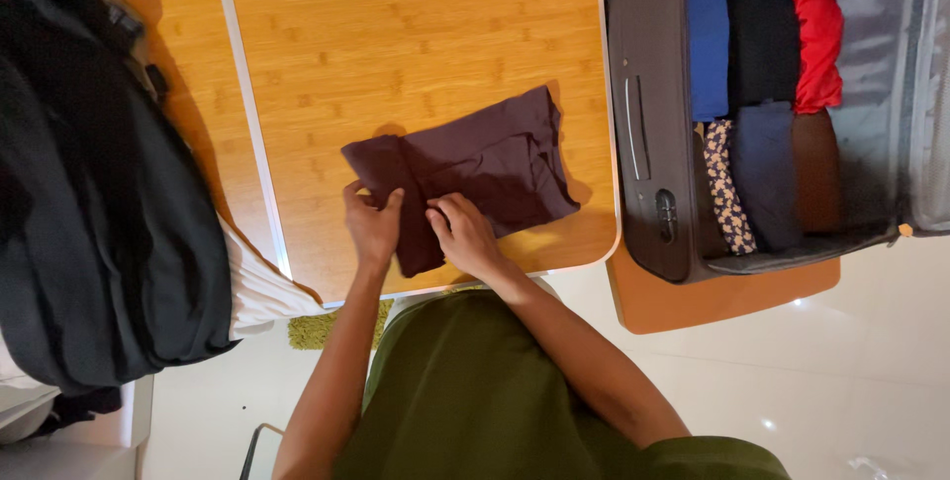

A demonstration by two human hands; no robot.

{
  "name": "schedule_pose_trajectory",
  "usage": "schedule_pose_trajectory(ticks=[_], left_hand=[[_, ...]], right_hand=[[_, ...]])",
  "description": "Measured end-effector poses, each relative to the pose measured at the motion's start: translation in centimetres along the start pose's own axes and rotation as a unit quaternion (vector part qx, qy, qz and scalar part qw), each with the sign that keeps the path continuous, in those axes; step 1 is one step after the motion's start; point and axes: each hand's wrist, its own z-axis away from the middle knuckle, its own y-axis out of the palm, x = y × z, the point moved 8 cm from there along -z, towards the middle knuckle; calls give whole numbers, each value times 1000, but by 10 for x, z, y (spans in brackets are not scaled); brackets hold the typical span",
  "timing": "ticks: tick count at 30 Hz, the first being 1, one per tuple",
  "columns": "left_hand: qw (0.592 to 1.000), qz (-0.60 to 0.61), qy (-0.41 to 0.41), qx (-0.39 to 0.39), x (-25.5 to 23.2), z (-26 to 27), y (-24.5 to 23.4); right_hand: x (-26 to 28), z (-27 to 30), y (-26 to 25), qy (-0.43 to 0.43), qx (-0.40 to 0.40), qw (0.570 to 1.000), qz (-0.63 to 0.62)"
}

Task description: The person folds a brown shirt and a pair of black pants on a small wooden table and places them into a suitcase.

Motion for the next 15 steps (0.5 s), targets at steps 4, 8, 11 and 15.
schedule_pose_trajectory(ticks=[4, 8, 11, 15], left_hand=[[998, 30, -7, 53, -26, 14, 30], [988, 108, -37, 106, -36, 16, 59], [990, 32, -8, 137, -41, 10, 70], [915, -246, 292, 133, -83, 6, 78]], right_hand=[[-6, -1, -7, 72, -15, 995, -71], [-21, -2, -15, 131, -15, 982, -134], [-37, 1, -22, 131, -25, 984, -121], [-58, 10, -22, 119, -23, 989, -79]])
